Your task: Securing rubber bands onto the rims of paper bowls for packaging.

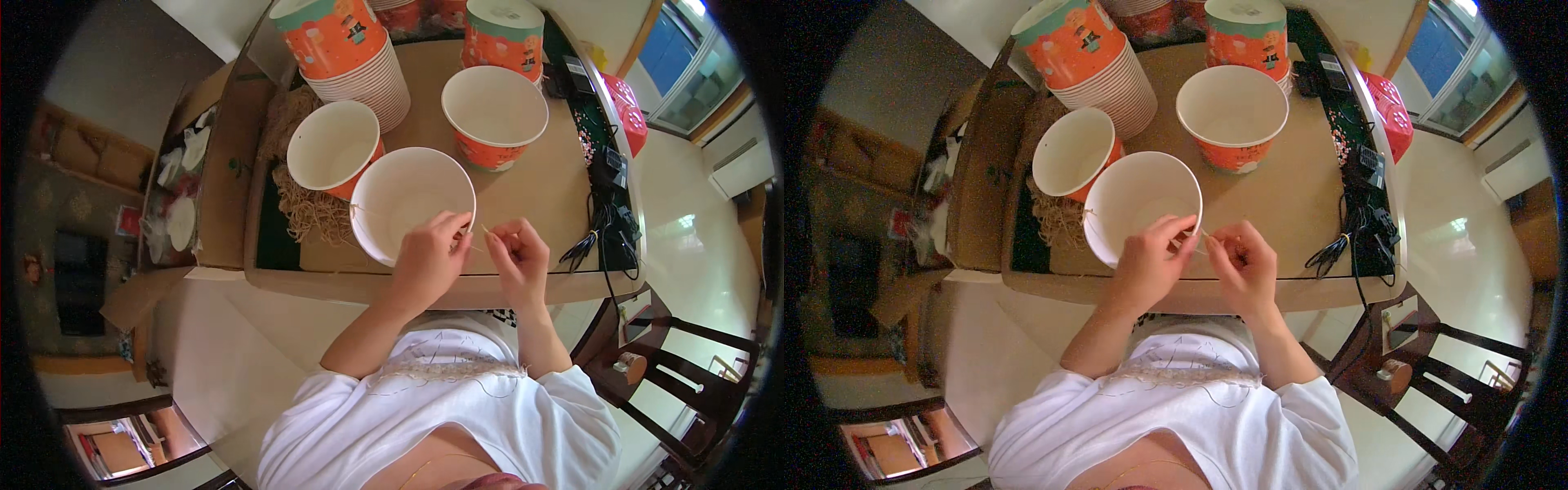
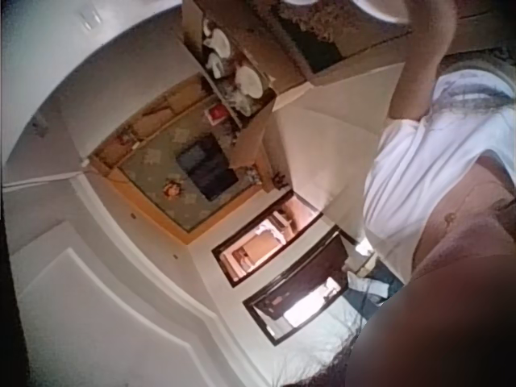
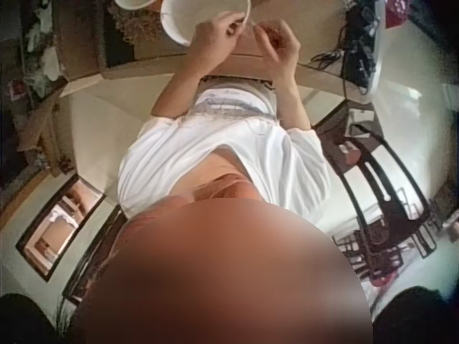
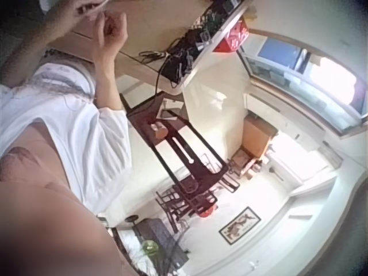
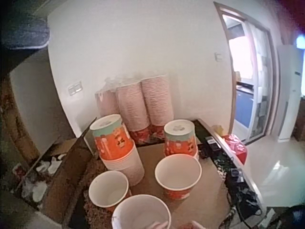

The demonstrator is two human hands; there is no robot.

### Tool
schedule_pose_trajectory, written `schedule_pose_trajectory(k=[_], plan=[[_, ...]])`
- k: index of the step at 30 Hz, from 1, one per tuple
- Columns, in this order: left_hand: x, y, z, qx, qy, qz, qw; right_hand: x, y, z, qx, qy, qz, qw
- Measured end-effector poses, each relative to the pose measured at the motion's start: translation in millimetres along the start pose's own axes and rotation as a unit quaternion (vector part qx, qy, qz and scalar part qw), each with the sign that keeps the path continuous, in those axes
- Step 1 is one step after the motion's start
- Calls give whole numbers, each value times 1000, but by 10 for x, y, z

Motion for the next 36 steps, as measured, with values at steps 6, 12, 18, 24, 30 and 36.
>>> schedule_pose_trajectory(k=[6, 12, 18, 24, 30, 36], plan=[[11, -181, 101, 8, -15, -29, 999, 185, 103, -304, 76, 31, 6, 997], [-15, -234, 90, 70, -37, -7, 997, 205, 279, -381, 113, 38, 91, 989], [-17, -376, 50, 28, -47, -36, 998, 200, 328, -247, 103, 33, 141, 984], [-28, -359, -8, 9, -50, -22, 998, 194, 299, -132, 55, -7, 135, 989], [-23, -348, -45, 28, -30, 5, 999, 210, 288, -145, 45, 0, 138, 989], [-44, -315, -72, -1, -44, 21, 999, 232, 260, -189, 19, 9, 146, 989]])
Point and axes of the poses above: each hand's wrist, its own x-axis towards the middle knuckle, its own y-axis out of the palm, z = x × y, the point moved 5 cm from there along x, towards the middle knuckle, and after that the axes turned 10 degrees about -z, right-handed, at the moved point
